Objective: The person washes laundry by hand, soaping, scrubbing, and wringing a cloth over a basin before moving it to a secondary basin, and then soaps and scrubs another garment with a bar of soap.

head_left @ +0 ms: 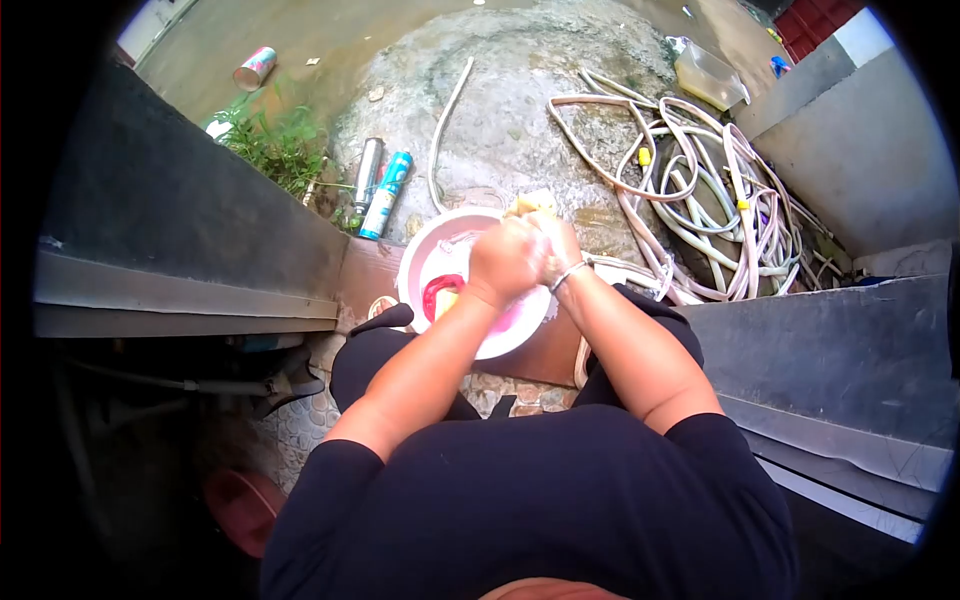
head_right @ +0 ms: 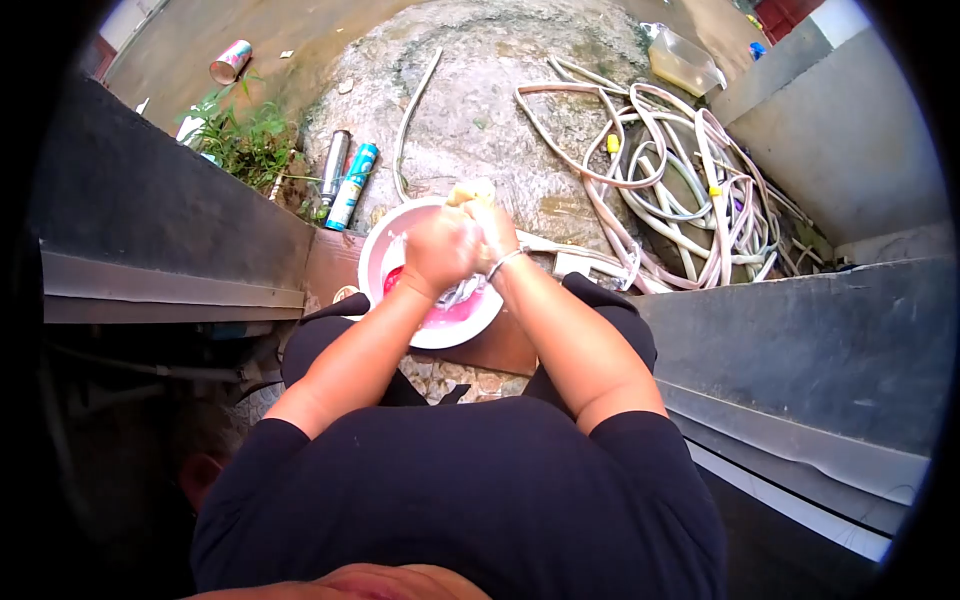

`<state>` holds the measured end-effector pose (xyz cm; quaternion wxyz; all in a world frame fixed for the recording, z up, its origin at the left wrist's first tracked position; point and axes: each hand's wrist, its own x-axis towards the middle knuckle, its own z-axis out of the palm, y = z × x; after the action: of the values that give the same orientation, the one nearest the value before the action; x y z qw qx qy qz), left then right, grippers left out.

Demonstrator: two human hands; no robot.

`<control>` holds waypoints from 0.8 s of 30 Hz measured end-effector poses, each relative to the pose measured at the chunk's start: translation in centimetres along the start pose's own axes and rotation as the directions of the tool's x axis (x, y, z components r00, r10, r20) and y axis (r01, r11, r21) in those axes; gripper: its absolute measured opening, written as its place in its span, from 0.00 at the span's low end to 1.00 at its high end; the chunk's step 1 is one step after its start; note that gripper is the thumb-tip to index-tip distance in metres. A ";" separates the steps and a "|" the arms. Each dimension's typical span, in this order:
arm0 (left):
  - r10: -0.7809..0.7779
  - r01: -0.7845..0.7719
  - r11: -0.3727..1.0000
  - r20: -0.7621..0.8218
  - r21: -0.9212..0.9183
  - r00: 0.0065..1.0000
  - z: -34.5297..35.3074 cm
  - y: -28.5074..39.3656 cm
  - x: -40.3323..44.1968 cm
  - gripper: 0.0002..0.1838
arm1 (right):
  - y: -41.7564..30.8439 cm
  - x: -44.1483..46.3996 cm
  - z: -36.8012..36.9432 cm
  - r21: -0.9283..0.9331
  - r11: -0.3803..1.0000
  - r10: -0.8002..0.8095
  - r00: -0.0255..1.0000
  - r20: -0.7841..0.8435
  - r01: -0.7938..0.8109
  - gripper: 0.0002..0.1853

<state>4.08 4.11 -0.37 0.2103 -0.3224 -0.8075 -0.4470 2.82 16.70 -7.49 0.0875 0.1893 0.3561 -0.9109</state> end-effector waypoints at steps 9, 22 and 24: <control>-0.246 0.252 0.964 -0.071 0.088 0.967 -1.8 -2.4 1.8 0.10 | -0.9 -5.3 6.5 0.080 0.996 -0.034 0.999 -0.033 0.037 0.13; -0.360 0.473 0.876 0.520 -0.098 0.775 -2.9 -3.4 1.6 0.21 | -1.2 -3.3 4.1 0.239 0.963 -0.115 0.993 -0.041 0.121 0.14; -0.370 0.470 0.875 0.466 -0.115 0.804 -3.1 -2.9 1.9 0.16 | -1.0 -3.1 3.7 0.157 0.977 -0.142 0.990 -0.014 0.142 0.20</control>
<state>0.81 0.90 0.73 -0.1158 -0.2463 -0.8290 -0.4886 4.28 14.99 -3.06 0.0065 0.1712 0.2959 -0.9397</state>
